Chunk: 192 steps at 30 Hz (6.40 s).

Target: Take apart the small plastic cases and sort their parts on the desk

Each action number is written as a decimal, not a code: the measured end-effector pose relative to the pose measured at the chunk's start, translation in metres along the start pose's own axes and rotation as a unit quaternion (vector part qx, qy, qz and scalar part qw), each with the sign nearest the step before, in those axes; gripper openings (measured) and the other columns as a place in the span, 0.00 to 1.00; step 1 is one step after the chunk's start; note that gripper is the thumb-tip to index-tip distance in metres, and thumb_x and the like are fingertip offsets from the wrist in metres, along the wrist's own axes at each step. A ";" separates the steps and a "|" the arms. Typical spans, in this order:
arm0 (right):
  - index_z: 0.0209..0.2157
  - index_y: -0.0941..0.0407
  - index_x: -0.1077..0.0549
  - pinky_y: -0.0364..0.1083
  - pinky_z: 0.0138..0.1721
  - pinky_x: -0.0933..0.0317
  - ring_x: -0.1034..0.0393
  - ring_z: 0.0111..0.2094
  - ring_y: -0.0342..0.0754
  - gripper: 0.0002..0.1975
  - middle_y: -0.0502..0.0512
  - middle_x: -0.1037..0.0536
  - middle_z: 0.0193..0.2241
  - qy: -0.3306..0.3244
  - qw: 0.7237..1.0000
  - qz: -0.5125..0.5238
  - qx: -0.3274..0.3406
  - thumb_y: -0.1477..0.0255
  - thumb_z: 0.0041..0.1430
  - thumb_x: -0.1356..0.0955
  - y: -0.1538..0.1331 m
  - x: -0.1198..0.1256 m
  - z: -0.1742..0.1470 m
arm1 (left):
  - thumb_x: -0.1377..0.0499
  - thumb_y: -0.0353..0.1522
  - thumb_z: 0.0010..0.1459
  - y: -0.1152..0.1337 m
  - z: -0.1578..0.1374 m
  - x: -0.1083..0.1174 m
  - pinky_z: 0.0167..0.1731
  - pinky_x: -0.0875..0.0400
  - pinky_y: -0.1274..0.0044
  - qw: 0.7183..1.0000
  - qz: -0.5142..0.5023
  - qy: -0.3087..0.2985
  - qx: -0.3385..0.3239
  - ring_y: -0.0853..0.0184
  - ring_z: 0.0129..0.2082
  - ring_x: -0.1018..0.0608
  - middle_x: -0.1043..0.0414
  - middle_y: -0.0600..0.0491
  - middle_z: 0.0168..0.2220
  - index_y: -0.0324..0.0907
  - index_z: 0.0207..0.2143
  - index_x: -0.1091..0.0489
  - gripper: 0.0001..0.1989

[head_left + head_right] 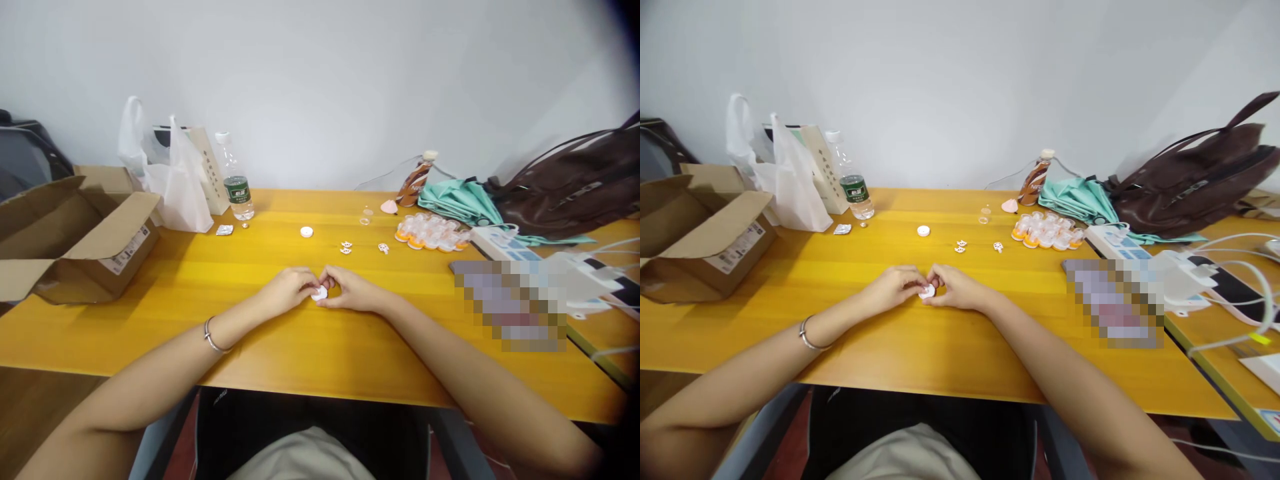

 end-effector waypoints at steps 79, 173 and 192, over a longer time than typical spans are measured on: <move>0.32 0.57 0.34 0.42 0.32 0.42 0.39 0.29 0.41 0.08 0.48 0.34 0.27 0.001 0.999 0.046 0.023 0.70 0.48 0.33 0.003 0.001 0.001 | 0.55 0.32 0.64 0.011 -0.003 0.001 0.29 0.48 0.75 0.919 0.338 0.013 -0.204 0.69 0.30 0.32 0.30 0.51 0.29 0.38 0.31 0.33 0.14; 0.35 0.57 0.29 0.44 0.34 0.40 0.36 0.29 0.42 0.11 0.51 0.29 0.27 0.072 0.987 0.123 -0.068 0.65 0.53 0.35 0.019 0.011 0.002 | 0.58 0.35 0.62 -0.067 0.093 0.005 0.53 0.46 0.67 0.964 0.260 -0.045 0.039 0.64 0.58 0.40 0.45 0.48 0.59 0.44 0.56 0.47 0.20; 0.34 0.58 0.29 0.45 0.34 0.41 0.36 0.29 0.43 0.11 0.52 0.28 0.28 0.068 0.989 0.107 -0.075 0.66 0.53 0.36 0.016 0.012 0.002 | 0.62 0.39 0.63 -0.095 0.038 0.027 0.58 0.53 0.62 0.946 0.249 -0.101 0.181 0.60 0.63 0.53 0.60 0.44 0.63 0.37 0.61 0.56 0.27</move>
Point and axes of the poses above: each hand's wrist, its own z-axis towards the middle knuckle, its own x-axis out of the back of the hand, y = z × x, the point moved 4 cm from there along z, towards the middle knuckle
